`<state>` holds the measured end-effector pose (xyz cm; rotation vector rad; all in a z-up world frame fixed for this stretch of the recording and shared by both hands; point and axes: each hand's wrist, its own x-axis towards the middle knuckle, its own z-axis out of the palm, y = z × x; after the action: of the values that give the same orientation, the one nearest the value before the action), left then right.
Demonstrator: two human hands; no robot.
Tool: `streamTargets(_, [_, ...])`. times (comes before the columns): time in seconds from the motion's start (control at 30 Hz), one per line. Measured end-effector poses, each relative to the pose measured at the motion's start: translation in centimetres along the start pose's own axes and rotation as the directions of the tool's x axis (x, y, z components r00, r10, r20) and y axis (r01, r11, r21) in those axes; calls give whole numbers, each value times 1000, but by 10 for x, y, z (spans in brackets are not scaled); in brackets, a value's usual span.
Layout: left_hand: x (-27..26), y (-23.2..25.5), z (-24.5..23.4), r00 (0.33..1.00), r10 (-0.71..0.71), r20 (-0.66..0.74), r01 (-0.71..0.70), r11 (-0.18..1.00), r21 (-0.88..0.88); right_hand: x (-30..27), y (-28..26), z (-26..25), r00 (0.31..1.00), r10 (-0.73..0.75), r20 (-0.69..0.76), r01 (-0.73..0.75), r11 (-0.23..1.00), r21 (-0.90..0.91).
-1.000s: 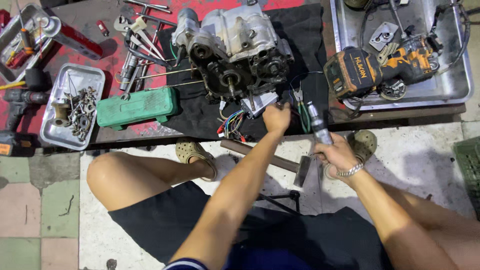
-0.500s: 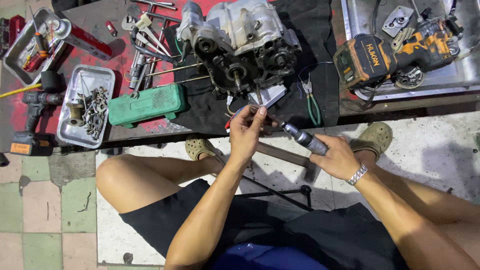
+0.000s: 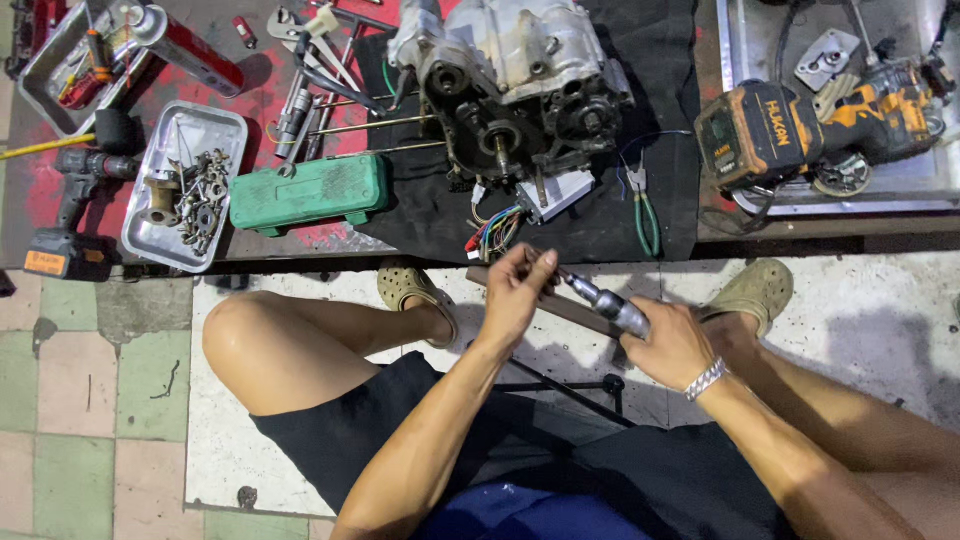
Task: The person uses a wrench to loosen a bolt on a disassembled engine block. They then use a hammer to tap a socket onto a component and remove a small metal part from the engine assembly.
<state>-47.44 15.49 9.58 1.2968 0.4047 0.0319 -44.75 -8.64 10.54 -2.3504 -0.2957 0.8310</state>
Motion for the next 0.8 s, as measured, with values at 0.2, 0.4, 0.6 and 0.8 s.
streamTargets(0.2, [-6, 2, -9, 994, -106, 38, 110, 985, -135, 1, -2, -3, 987, -157, 24, 156, 987, 37])
streamTargets(0.4, [-40, 86, -28, 928, 316, 197, -257, 160, 953, 9, -28, -3, 982, -116, 148, 115, 993, 12])
streamTargets(0.6, [-33, 70, -14, 784, -96, 613, -621, -102, 777, 30, -22, 52, 896, -378, 233, 94, 675, 732])
streamTargets(0.8, [12, 63, -57, 698, -352, 623, -652, 47, 757, 123, 81, 137, 701, 439, 562, -660, 101, 745])
